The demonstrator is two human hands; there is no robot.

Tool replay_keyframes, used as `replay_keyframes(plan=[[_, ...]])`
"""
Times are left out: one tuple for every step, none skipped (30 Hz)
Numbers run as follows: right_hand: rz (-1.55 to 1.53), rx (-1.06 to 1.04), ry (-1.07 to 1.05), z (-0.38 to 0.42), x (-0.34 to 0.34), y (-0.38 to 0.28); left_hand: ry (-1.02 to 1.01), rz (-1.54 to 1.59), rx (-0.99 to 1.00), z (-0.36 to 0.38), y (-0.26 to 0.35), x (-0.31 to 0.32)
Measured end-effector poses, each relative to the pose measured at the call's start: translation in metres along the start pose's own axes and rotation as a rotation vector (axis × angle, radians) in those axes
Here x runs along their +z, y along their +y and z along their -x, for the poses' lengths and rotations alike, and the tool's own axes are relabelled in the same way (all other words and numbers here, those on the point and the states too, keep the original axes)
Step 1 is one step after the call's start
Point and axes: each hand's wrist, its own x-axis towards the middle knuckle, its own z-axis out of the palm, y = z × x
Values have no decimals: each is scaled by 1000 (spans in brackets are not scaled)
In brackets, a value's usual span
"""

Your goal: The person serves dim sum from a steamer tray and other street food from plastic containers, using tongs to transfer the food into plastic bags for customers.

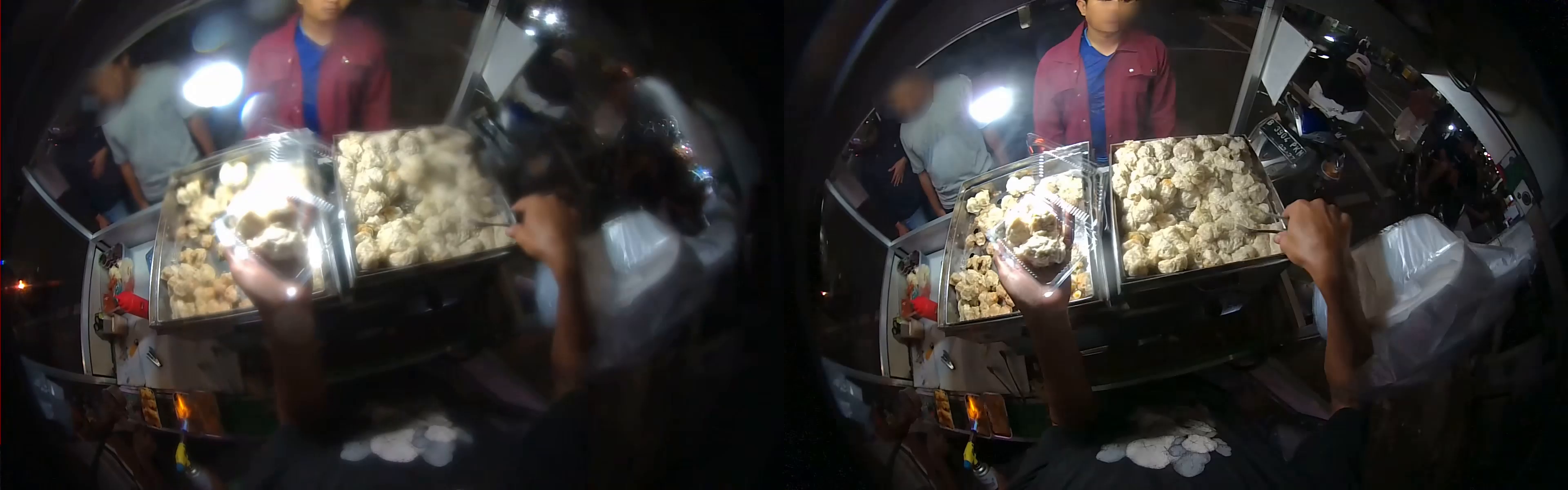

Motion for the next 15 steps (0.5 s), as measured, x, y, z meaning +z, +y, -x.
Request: replay_keyframes(plan=[[119, 82, -87, -4, 5, -3, -40, 17, -13, -1, 1, -4], [237, 167, -178, -6, 9, -5, 13, -15, -4, 1, -1, -4], [243, 176, -182, -6, 12, -8, 14, -14, -15, 5, -3, 2], [262, 185, -193, -6, 13, -12, 52, -4, -28, 8, -4, 9], [278, 194, -203, -8, 16, -13, 89, 4, -39, 9, -5, 12], [273, 174, -192, -11, 27, -6, -80, 87, -113, 3, -4, -2], [272, 181, -194, -13, 26, -6, -82, 83, -120, 4, -4, -2], [285, 146, -244, -16, 26, -8, -192, 164, -202, 4, -5, 0], [299, 110, -293, -17, 26, -8, -302, 247, -285, 5, -7, 2], [299, 117, -295, -16, 26, -8, -248, 177, -233, 4, -10, 4], [272, 116, -291, -16, 25, -7, -248, 179, -237, 4, -12, 5], [246, 113, -286, -16, 25, -7, -205, 173, -247, 4, -14, 6], [248, 116, -286, -13, 25, -3, -164, 165, -258, 5, -15, 9], [143, 97, -216, -7, 24, 4, -136, 135, -245, 8, -15, 13], [40, 73, -144, -4, 22, 11, -136, 139, -245, 7, -15, 13]])
